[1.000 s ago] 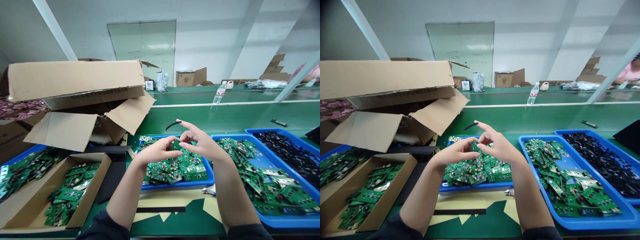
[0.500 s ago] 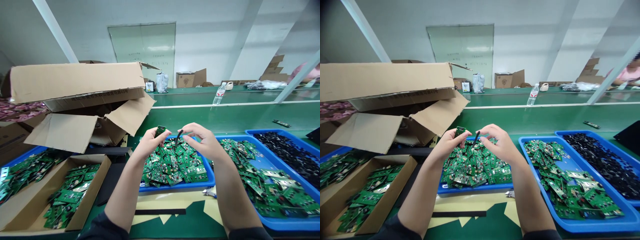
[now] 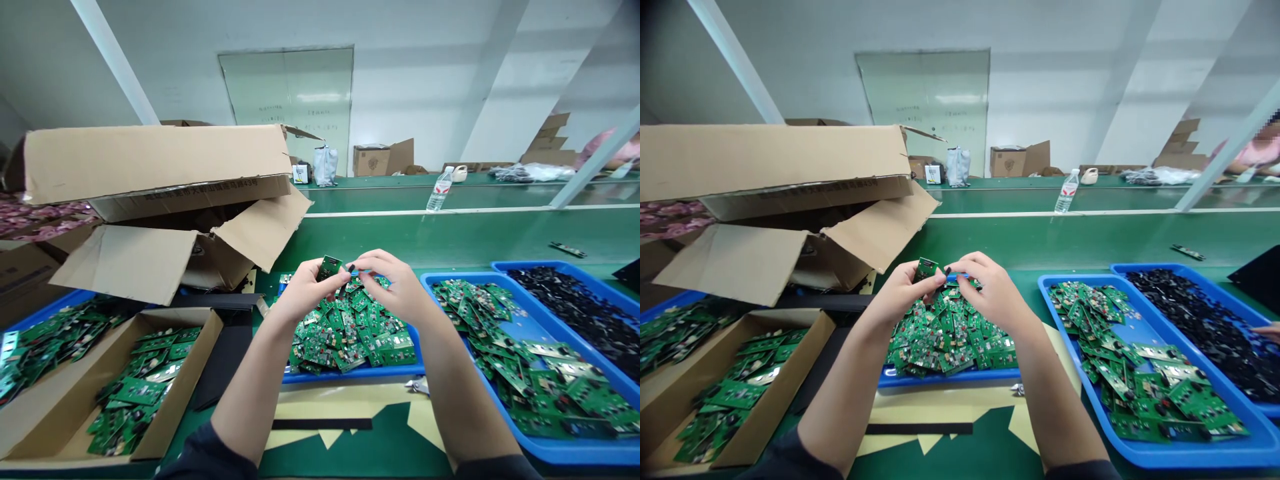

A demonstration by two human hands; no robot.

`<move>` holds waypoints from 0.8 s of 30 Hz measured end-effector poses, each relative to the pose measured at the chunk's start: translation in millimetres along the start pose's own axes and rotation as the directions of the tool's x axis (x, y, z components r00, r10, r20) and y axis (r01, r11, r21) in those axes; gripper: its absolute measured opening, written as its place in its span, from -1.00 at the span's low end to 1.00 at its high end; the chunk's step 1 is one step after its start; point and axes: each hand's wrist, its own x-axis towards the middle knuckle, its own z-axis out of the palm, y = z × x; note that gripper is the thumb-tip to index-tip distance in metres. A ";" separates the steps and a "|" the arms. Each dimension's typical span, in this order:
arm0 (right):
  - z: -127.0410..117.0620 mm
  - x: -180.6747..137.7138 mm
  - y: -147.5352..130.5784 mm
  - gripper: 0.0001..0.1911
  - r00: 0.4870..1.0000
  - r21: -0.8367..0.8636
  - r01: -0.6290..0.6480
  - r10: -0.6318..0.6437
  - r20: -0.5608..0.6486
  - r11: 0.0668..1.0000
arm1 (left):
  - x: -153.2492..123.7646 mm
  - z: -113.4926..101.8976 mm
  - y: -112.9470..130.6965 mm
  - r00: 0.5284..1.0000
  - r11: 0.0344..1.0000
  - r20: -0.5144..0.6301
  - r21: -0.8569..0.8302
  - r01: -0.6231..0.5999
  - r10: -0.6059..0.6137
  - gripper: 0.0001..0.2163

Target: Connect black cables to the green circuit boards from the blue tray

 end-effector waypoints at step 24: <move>5.6 0.4 13.0 -0.61 0.998 -0.406 -0.066 0.054 -0.041 0.911 | -2.5 3.4 -0.7 0.997 0.994 -0.078 -0.106 0.000 -0.008 -0.73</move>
